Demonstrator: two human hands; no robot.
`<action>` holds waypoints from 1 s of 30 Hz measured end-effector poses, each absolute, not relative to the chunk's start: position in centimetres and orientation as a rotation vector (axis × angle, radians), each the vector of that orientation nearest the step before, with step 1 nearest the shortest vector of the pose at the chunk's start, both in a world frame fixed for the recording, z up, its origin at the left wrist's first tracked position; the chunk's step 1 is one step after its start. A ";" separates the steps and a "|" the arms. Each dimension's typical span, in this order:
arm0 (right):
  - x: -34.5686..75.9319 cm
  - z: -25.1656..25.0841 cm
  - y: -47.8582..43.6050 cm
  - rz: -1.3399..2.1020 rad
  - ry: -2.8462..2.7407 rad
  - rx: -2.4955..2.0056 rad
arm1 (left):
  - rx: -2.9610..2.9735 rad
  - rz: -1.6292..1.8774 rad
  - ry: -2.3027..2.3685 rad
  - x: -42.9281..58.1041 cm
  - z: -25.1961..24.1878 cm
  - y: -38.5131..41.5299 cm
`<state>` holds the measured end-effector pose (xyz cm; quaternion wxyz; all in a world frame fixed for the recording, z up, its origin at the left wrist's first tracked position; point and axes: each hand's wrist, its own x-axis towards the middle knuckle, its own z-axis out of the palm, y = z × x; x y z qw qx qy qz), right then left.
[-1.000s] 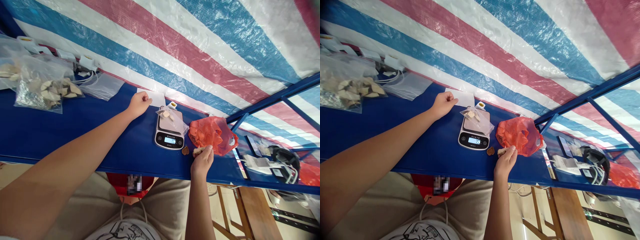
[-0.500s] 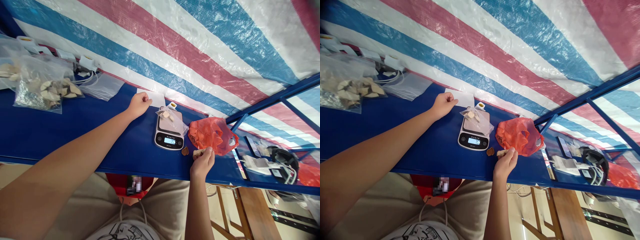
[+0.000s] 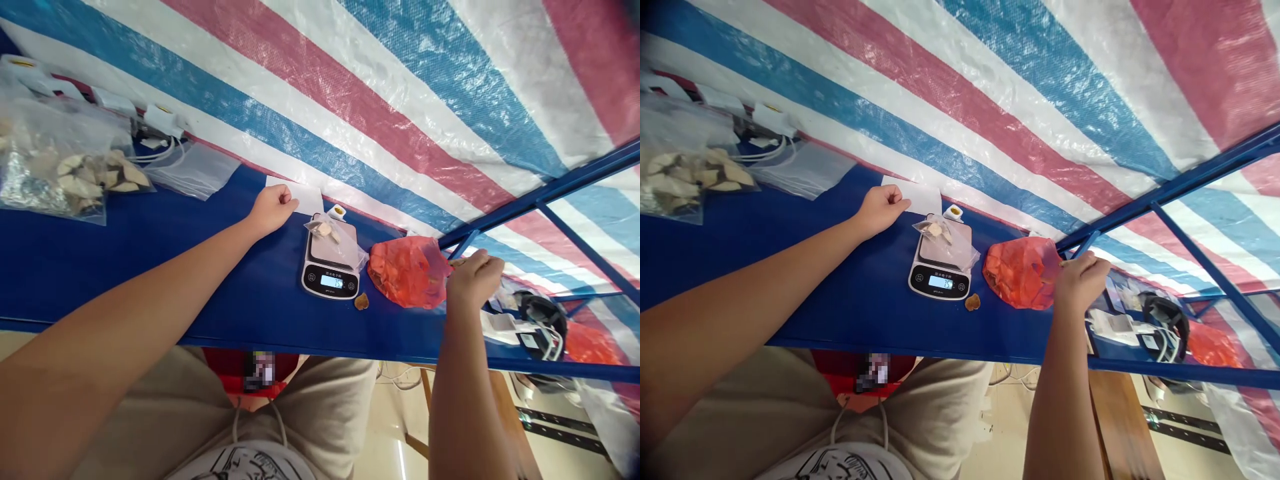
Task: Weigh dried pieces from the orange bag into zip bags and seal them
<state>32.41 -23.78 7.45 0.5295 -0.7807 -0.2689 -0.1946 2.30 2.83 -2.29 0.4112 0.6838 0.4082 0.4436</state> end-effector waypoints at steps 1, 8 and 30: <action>32.0 7.2 -23.4 -0.579 -0.625 -1.911 | 1.721 1.112 1.030 2.3 -2.2 2.8; 26.7 6.2 -26.6 -0.389 -0.559 -1.608 | 1.721 1.102 1.009 2.3 -2.4 3.0; 20.7 -3.6 -31.1 0.273 -0.447 -1.683 | 1.722 1.113 0.990 2.3 -2.1 2.8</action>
